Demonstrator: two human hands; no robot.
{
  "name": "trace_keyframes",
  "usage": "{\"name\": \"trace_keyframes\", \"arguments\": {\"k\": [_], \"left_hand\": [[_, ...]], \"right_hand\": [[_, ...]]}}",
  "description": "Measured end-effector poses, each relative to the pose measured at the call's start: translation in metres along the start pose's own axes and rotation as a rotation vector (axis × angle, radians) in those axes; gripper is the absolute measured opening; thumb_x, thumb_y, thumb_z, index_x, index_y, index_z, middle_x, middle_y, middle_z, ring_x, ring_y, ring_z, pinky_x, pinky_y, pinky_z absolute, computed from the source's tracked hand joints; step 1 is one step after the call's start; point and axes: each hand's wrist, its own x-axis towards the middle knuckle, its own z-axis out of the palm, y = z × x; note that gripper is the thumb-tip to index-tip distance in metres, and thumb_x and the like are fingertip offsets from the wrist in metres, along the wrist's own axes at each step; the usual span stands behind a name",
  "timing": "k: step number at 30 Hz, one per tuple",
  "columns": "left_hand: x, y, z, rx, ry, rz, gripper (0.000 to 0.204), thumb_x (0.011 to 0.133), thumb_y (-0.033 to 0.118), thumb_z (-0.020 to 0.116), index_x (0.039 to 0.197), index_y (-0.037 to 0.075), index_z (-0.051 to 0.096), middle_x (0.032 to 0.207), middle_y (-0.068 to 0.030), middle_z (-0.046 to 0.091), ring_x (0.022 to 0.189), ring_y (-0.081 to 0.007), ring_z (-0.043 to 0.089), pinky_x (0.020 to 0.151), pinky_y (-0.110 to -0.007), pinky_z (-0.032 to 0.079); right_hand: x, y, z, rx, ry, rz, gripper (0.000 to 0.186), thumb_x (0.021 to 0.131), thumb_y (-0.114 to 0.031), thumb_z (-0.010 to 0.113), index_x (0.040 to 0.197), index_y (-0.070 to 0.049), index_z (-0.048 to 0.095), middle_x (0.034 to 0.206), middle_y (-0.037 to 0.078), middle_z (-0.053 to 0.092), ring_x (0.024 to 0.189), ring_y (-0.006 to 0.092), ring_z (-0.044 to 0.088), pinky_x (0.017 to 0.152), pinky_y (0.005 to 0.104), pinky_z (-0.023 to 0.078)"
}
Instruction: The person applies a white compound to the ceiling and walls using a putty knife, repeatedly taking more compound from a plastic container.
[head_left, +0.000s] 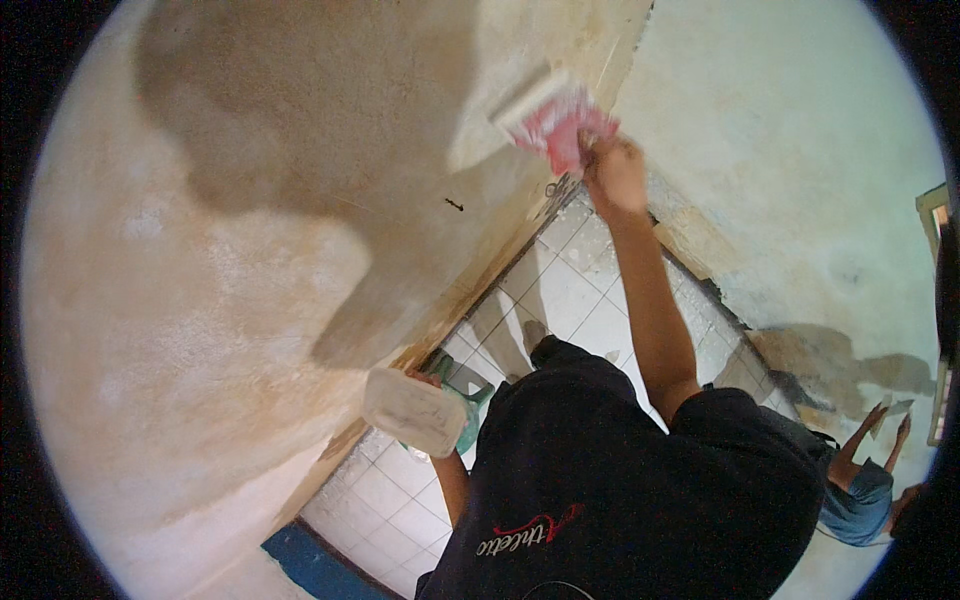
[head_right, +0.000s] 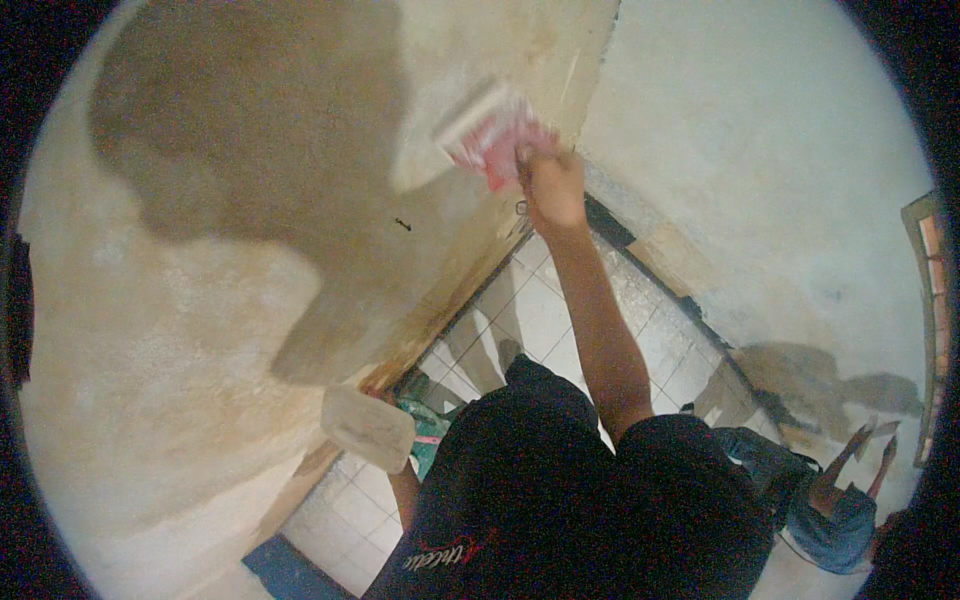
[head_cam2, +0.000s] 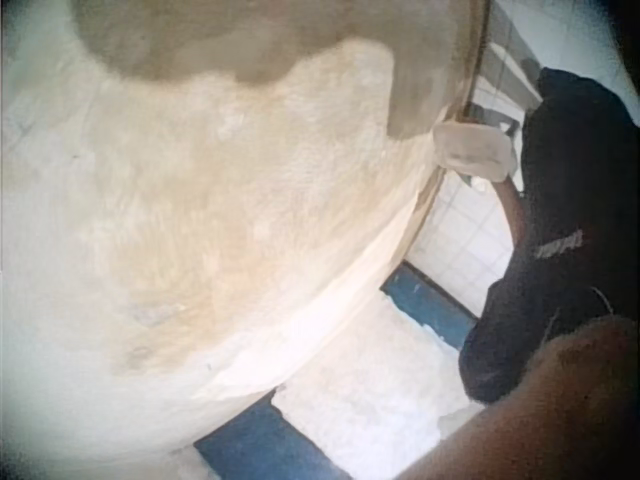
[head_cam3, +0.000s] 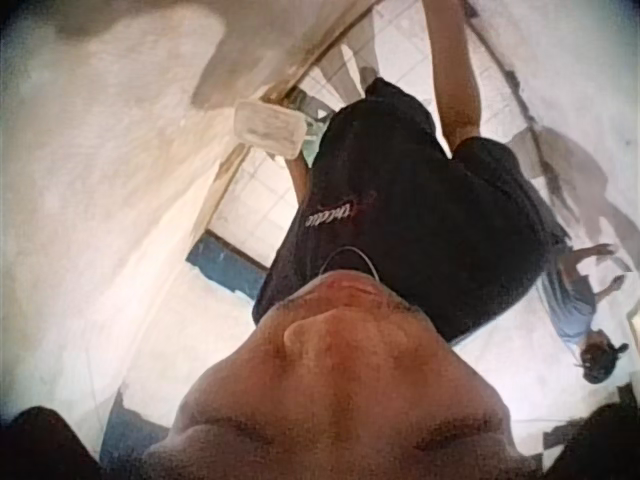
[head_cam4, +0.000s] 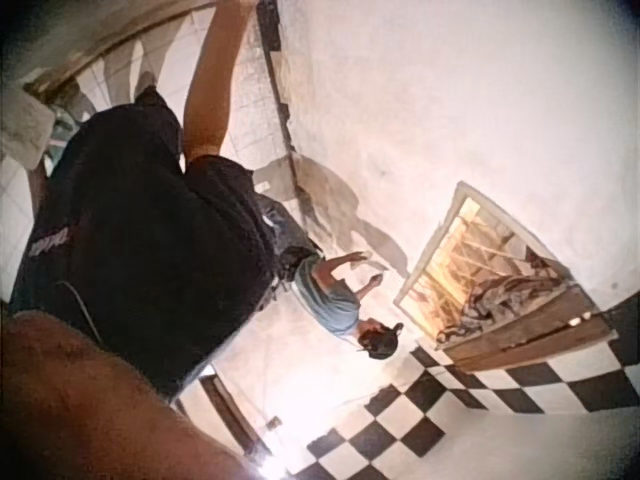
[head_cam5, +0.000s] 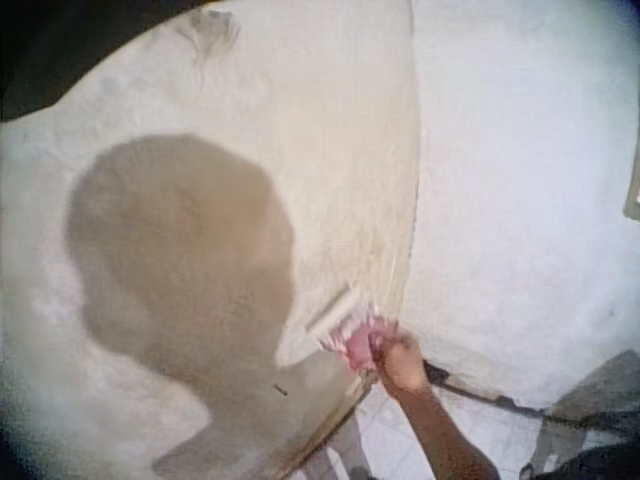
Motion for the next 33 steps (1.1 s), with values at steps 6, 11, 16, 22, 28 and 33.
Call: {"name": "trace_keyframes", "arguments": {"k": [6, 11, 16, 22, 28, 33], "left_hand": [[-0.010, 0.014, -0.077, -0.106, -0.134, -0.031, 0.058, 0.093, 0.046, 0.048, 0.137, 0.009, 0.037, 0.124, -0.0119, 0.050, 0.113, -0.0305, 0.046, 0.100, -0.048, 0.036], [0.020, -0.001, -0.049, 0.035, -0.473, -0.114, 0.046, 0.094, 0.043, 0.047, 0.125, 0.010, 0.043, 0.108, -0.0091, 0.052, 0.096, -0.0272, 0.048, 0.090, -0.043, 0.041], [-0.006, 0.006, -0.061, -0.032, -0.485, -0.023, 0.041, 0.095, 0.041, 0.046, 0.122, 0.009, 0.043, 0.107, -0.0103, 0.051, 0.096, -0.0265, 0.047, 0.091, -0.043, 0.038], [-0.005, -0.009, -0.066, -0.053, -0.035, 0.034, 0.046, 0.097, 0.037, 0.044, 0.134, 0.011, 0.035, 0.122, -0.0092, 0.048, 0.112, -0.0250, 0.044, 0.102, -0.041, 0.034], [0.001, -0.007, -0.106, 0.261, -0.004, 0.204, 0.053, 0.100, 0.033, 0.041, 0.145, 0.011, 0.025, 0.134, -0.0080, 0.045, 0.126, -0.0231, 0.041, 0.111, -0.038, 0.031], [0.001, 0.001, -0.065, -0.726, -0.155, -0.139, 0.050, 0.099, 0.035, 0.043, 0.142, 0.012, 0.032, 0.135, -0.0098, 0.044, 0.125, -0.0242, 0.042, 0.111, -0.040, 0.031]], "right_hand": [[0.003, 0.209, -0.085, -0.152, 0.282, 0.467, 0.022, 0.094, -0.020, 0.050, 0.088, -0.001, 0.058, 0.067, 0.011, 0.058, 0.054, 0.0247, 0.062, 0.043, 0.0371, 0.051], [0.042, 0.254, -0.103, -0.077, 0.254, 0.485, 0.014, 0.087, -0.004, 0.045, 0.083, 0.004, 0.056, 0.065, 0.017, 0.060, 0.057, 0.0308, 0.063, 0.051, 0.0422, 0.055], [0.025, 0.204, -0.043, 0.003, 0.127, 0.480, 0.020, 0.087, -0.002, 0.044, 0.074, 0.005, 0.057, 0.064, 0.019, 0.060, 0.055, 0.0310, 0.061, 0.051, 0.0415, 0.054], [0.033, 0.165, -0.049, -0.030, 0.089, 0.407, 0.033, 0.099, -0.020, 0.043, 0.082, 0.006, 0.053, 0.068, 0.018, 0.061, 0.056, 0.0294, 0.063, 0.051, 0.0419, 0.057], [0.016, 0.115, -0.011, 0.052, 0.033, 0.374, 0.028, 0.096, -0.016, 0.046, 0.083, 0.006, 0.056, 0.070, 0.018, 0.062, 0.063, 0.0280, 0.064, 0.056, 0.0392, 0.056], [0.015, 0.061, 0.007, -0.002, -0.123, 0.219, 0.022, 0.093, -0.014, 0.050, 0.089, 0.007, 0.057, 0.077, 0.018, 0.063, 0.071, 0.0268, 0.065, 0.061, 0.0380, 0.057]]}}
